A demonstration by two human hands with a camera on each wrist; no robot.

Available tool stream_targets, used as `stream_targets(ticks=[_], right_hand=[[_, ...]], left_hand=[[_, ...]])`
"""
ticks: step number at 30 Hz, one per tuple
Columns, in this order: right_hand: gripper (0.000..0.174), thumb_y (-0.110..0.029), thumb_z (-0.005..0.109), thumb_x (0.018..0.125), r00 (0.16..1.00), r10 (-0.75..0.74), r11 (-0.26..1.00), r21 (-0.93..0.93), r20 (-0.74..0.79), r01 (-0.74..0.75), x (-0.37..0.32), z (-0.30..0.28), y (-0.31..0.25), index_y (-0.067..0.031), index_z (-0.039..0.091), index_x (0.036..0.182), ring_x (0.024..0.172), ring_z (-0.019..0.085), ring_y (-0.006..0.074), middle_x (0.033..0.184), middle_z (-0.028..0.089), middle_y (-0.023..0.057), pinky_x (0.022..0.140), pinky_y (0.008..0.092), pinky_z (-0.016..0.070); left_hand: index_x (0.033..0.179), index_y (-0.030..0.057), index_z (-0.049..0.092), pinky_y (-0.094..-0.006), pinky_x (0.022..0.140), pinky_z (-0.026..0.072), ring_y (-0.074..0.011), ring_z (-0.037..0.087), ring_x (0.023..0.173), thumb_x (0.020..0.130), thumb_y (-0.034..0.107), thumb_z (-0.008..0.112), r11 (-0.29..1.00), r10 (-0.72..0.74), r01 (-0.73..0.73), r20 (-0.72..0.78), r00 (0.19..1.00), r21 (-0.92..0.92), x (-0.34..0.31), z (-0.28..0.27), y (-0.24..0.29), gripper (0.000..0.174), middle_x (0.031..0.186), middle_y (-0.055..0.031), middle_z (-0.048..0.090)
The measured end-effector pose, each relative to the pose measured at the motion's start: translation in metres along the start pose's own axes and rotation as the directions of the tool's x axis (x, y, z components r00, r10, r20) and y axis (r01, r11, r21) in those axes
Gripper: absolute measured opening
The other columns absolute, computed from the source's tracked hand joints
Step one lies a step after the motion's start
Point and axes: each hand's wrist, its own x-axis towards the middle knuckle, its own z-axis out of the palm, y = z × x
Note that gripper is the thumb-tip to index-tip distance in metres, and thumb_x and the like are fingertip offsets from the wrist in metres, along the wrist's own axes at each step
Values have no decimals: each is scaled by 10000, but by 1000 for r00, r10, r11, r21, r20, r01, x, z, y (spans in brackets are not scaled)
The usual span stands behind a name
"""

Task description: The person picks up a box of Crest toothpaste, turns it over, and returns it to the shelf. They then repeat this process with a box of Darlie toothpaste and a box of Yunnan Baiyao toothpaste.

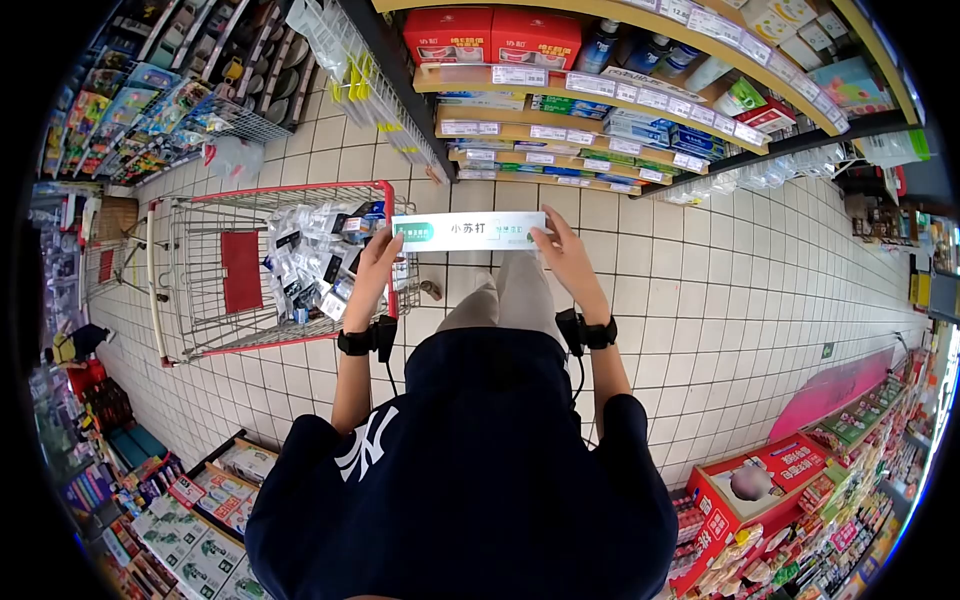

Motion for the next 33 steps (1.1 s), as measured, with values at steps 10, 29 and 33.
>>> stream_targets(ticks=[10, 29, 33], right_hand=[[494, -224, 620, 944, 998, 56, 991, 120, -8, -54, 76, -26, 24, -13, 405, 1335, 1042, 600, 184, 1173, 598, 176, 846, 295, 518], [268, -241, 630, 933, 976, 13, 990, 137, -216, 17, 190, 3, 133, 15, 572, 987, 748, 591, 93, 880, 666, 73, 661, 253, 459], [293, -246, 631, 928, 970, -47, 994, 82, -241, 68, 209, 0, 134, 32, 566, 994, 727, 590, 120, 836, 666, 95, 656, 255, 449]], left_hand=[[1254, -30, 500, -239, 566, 453, -78, 521, 681, 969, 198, 564, 995, 50, -48, 31, 998, -82, 80, 21, -6, 371, 925, -48, 605], [1190, -28, 548, -282, 671, 487, -150, 603, 750, 941, 289, 588, 979, 149, -130, -117, 982, 156, 204, 47, -73, 405, 944, -116, 648], [1175, -78, 528, -288, 613, 472, -144, 581, 661, 917, 289, 614, 973, 167, -150, -88, 982, 173, 233, 54, -79, 456, 909, -128, 646]])
